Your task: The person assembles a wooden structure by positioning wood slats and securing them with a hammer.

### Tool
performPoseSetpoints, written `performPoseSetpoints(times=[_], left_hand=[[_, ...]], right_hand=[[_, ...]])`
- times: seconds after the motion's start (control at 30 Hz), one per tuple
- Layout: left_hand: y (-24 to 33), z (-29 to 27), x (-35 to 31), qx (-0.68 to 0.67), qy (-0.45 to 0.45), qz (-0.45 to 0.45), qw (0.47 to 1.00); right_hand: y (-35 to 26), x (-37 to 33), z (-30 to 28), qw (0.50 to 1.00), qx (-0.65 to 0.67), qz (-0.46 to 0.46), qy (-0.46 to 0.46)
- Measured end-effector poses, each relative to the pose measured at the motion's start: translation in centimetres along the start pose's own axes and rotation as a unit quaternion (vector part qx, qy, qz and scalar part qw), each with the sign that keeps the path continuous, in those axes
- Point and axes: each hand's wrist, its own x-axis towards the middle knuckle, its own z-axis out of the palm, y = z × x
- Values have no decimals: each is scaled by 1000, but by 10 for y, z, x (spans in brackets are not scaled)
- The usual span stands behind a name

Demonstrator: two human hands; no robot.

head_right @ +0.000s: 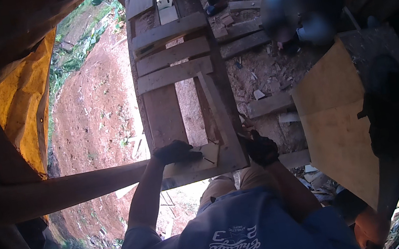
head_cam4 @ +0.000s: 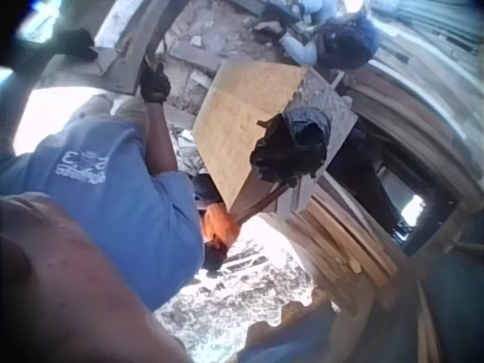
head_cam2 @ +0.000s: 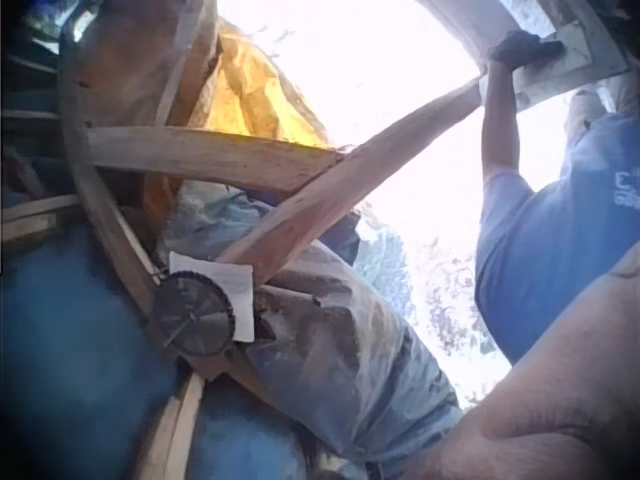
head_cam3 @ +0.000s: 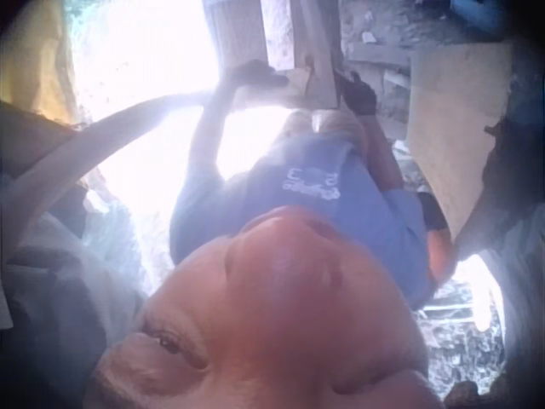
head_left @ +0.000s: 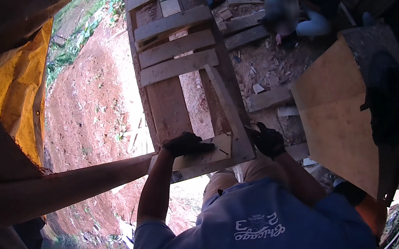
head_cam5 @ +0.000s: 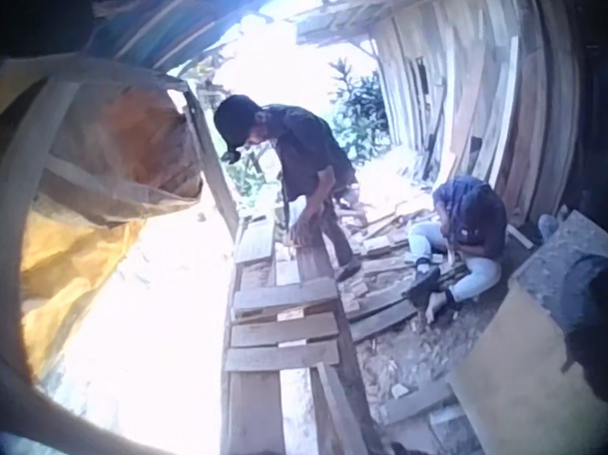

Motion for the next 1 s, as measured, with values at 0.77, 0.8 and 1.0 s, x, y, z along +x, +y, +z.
performPoseSetpoints(times=[0.77,0.8,1.0], left_hand=[[69,107,-106,-240,202,34,949],[63,120,-100,-281,196,12,939],[85,135,-121,-323,175,5,930]], right_hand=[[8,-17,62,995,14,-22,-92],[1,-29,60,979,147,78,-119],[29,-132,37,749,603,271,-39]])
